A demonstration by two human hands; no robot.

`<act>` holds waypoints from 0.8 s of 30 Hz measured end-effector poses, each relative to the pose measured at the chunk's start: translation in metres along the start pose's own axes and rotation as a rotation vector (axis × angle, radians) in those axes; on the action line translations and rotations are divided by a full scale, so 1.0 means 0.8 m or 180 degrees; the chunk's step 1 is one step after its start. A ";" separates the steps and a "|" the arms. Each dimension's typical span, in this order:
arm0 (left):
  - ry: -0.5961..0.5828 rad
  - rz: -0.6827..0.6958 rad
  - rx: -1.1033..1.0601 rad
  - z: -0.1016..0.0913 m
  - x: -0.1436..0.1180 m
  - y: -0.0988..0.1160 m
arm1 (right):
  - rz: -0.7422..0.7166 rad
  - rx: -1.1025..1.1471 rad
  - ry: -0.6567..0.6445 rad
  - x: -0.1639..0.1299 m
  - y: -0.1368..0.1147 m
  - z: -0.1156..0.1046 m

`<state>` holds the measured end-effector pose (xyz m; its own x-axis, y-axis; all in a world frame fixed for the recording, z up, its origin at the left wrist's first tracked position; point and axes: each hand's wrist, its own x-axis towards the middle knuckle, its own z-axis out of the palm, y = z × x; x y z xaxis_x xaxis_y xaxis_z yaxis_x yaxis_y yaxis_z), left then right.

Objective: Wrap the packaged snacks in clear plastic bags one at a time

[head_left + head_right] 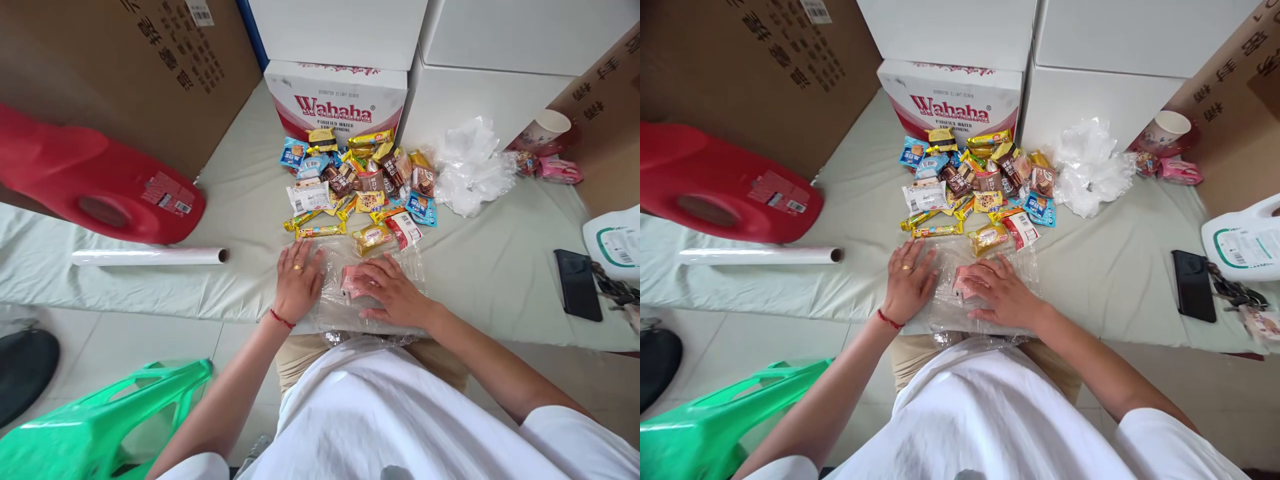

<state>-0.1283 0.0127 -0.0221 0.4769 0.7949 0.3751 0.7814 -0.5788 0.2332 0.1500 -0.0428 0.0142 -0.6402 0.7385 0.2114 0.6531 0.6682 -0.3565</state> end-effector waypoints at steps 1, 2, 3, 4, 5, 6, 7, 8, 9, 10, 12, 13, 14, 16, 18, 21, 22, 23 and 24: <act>0.0211 0.0208 -0.0016 -0.007 -0.007 0.002 | -0.0038 0.0093 0.0104 -0.009 -0.002 -0.008; 0.0332 0.0487 -0.0080 -0.016 -0.013 0.005 | -0.0073 0.0201 0.0205 -0.020 -0.004 -0.018; 0.0356 0.0784 -0.0190 -0.024 -0.018 0.009 | -0.0113 0.0307 0.0276 -0.033 -0.008 -0.027; 0.0308 0.1037 -0.0327 -0.031 -0.021 0.015 | -0.0164 0.0383 0.0299 -0.048 -0.012 -0.035; 0.0231 0.1185 -0.0461 -0.037 -0.022 0.021 | -0.0223 0.0404 0.0264 -0.063 -0.017 -0.041; 0.0149 0.1204 -0.0558 -0.042 -0.020 0.027 | -0.0276 0.0356 0.0184 -0.078 -0.022 -0.044; 0.0073 0.1122 -0.0596 -0.044 -0.016 0.034 | -0.0305 0.0247 0.0089 -0.092 -0.027 -0.043; -0.0015 0.1000 -0.0576 -0.044 -0.009 0.040 | -0.0297 0.0102 0.0004 -0.104 -0.032 -0.038; -0.0140 0.0890 -0.0515 -0.042 0.000 0.045 | -0.0241 -0.0054 -0.0035 -0.114 -0.035 -0.030; -0.0303 0.0820 -0.0444 -0.040 0.009 0.050 | -0.0157 -0.0188 -0.0010 -0.122 -0.037 -0.021; -0.0689 0.0800 -0.0351 -0.035 0.025 0.057 | 0.0014 -0.0324 0.0221 -0.131 -0.039 -0.002; -0.0859 0.0812 -0.0347 -0.033 0.030 0.058 | 0.0069 -0.0317 0.0371 -0.133 -0.039 0.005; -0.0984 0.0802 -0.0362 -0.033 0.033 0.057 | 0.0116 -0.0274 0.0506 -0.133 -0.038 0.009; -0.1072 0.0699 -0.0410 -0.034 0.032 0.050 | 0.0225 -0.0105 0.0718 -0.128 -0.037 0.007; -0.1057 0.0487 -0.0481 -0.036 0.023 0.037 | 0.0379 0.0160 0.0835 -0.119 -0.032 -0.005; -0.0930 -0.0180 -0.0628 -0.033 0.007 0.015 | 0.0522 0.0703 0.0887 -0.100 -0.017 -0.029; -0.0871 -0.0462 -0.0655 -0.031 0.003 0.010 | 0.0553 0.0875 0.0841 -0.093 -0.010 -0.037; -0.0816 -0.0735 -0.0664 -0.027 0.000 0.007 | 0.0586 0.1007 0.0774 -0.085 -0.003 -0.043; -0.0771 -0.0970 -0.0660 -0.024 -0.003 0.005 | 0.0622 0.1091 0.0680 -0.077 0.004 -0.049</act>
<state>-0.1343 0.0048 -0.0047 0.3369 0.9404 0.0460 0.8155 -0.3158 0.4850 0.2077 -0.0827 0.0354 -0.3967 0.8740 0.2804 0.5586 0.4723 -0.6818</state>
